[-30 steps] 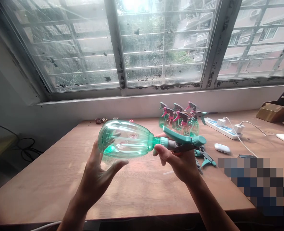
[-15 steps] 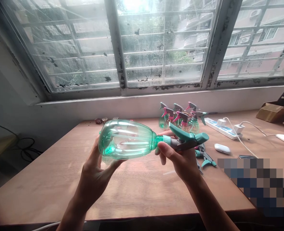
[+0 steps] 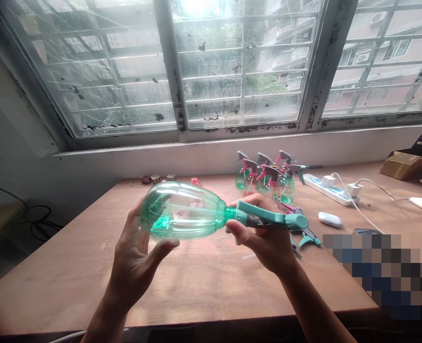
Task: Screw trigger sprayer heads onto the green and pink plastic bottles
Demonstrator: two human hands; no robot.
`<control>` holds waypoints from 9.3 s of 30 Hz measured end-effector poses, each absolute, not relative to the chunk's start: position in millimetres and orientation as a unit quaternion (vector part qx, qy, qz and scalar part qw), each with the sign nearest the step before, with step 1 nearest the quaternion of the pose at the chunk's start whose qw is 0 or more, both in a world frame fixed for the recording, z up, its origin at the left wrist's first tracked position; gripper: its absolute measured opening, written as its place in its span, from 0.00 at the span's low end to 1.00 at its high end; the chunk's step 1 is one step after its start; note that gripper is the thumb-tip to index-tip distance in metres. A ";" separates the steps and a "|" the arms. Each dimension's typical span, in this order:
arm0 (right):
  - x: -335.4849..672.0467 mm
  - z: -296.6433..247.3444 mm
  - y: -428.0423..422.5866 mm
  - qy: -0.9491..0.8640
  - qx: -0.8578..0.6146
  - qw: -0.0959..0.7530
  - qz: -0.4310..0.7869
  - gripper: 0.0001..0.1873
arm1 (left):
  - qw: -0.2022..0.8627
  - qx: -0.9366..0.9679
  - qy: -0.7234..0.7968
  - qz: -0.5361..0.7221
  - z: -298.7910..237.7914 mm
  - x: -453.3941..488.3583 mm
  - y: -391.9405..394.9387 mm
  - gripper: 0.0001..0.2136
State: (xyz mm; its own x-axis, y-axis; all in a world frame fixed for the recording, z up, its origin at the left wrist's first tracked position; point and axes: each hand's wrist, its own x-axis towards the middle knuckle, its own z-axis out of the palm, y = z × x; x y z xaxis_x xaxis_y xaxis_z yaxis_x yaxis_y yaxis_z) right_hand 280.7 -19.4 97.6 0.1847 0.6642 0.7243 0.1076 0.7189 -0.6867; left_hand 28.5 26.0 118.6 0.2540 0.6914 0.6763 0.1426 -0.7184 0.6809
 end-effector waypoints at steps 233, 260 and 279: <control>225.8 97.9 -26.7 -0.568 -0.339 0.608 0.439 0.26 | 0.221 0.613 0.164 0.741 132.7 28.8 5.3 0.11; 301.6 98.4 8.7 -0.539 -0.469 0.688 0.123 0.21 | 0.238 0.749 0.360 0.502 72.8 91.2 50.9 0.24; 389.8 84.9 119.4 -0.518 -0.796 0.311 -0.040 0.24 | 0.082 0.741 0.472 0.471 165.7 103.6 181.7 0.15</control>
State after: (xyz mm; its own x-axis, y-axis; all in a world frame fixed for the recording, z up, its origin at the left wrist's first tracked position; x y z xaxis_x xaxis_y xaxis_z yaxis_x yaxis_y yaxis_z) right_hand 389.8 119.4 84.9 0.4596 0.8003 0.3852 0.8494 -0.2695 -0.4537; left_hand 103.6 181.7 165.7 0.1106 0.7762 0.6208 0.6211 -0.5416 0.5665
